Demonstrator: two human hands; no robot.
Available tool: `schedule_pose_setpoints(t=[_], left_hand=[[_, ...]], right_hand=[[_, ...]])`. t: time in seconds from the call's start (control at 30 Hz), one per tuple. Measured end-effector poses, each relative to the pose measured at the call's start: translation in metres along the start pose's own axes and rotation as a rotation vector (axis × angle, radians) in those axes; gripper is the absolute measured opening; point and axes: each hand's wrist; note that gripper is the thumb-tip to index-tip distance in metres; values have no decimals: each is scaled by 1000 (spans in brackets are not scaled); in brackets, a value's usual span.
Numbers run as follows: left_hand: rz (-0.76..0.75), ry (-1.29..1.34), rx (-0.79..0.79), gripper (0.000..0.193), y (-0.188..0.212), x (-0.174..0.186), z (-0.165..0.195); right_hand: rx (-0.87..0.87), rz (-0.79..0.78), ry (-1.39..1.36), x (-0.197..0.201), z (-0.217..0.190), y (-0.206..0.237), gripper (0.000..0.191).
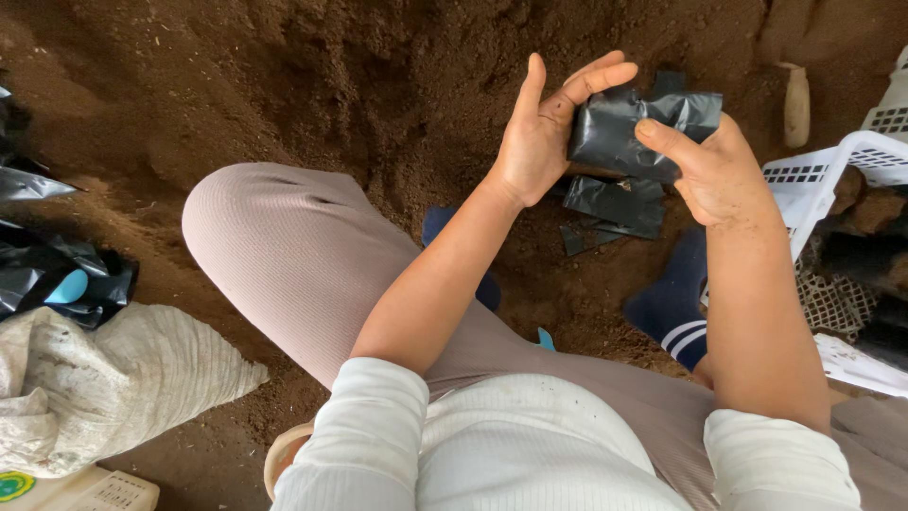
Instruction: The person scoops soil from a large pile, places it into black plastic nursery bags, and packs it down by hand. The filled bags are then placed into a white plastic crate. The person repeats this process for multiple bags.
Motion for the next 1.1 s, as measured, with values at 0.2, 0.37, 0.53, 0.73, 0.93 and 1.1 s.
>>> schedule_pose_setpoints(t=[0.2, 0.37, 0.53, 0.73, 0.93, 1.1], left_hand=[[2, 9, 33, 95, -1, 6, 1], [-13, 187, 165, 95, -3, 10, 4], [-40, 294, 274, 100, -1, 1, 11], [-38, 338, 273, 103, 0, -10, 17], [0, 289, 280, 101, -5, 6, -8], [126, -550, 217, 87, -15, 8, -89]], right_hand=[[-78, -103, -150, -3, 4, 0, 29], [-10, -113, 110, -6, -19, -4, 22], [149, -174, 810, 8, -56, -1, 25], [57, -256, 613, 1, -56, -9, 23], [95, -88, 849, 7, -53, 3, 22], [465, 96, 1380, 41, -51, 23, 36]])
Point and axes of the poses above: each hand's wrist, its own y-axis away from the middle knuckle, its own x-axis out of the back of the hand, z = x × y, and after that the axes turned 2 degrees about y, right-handed
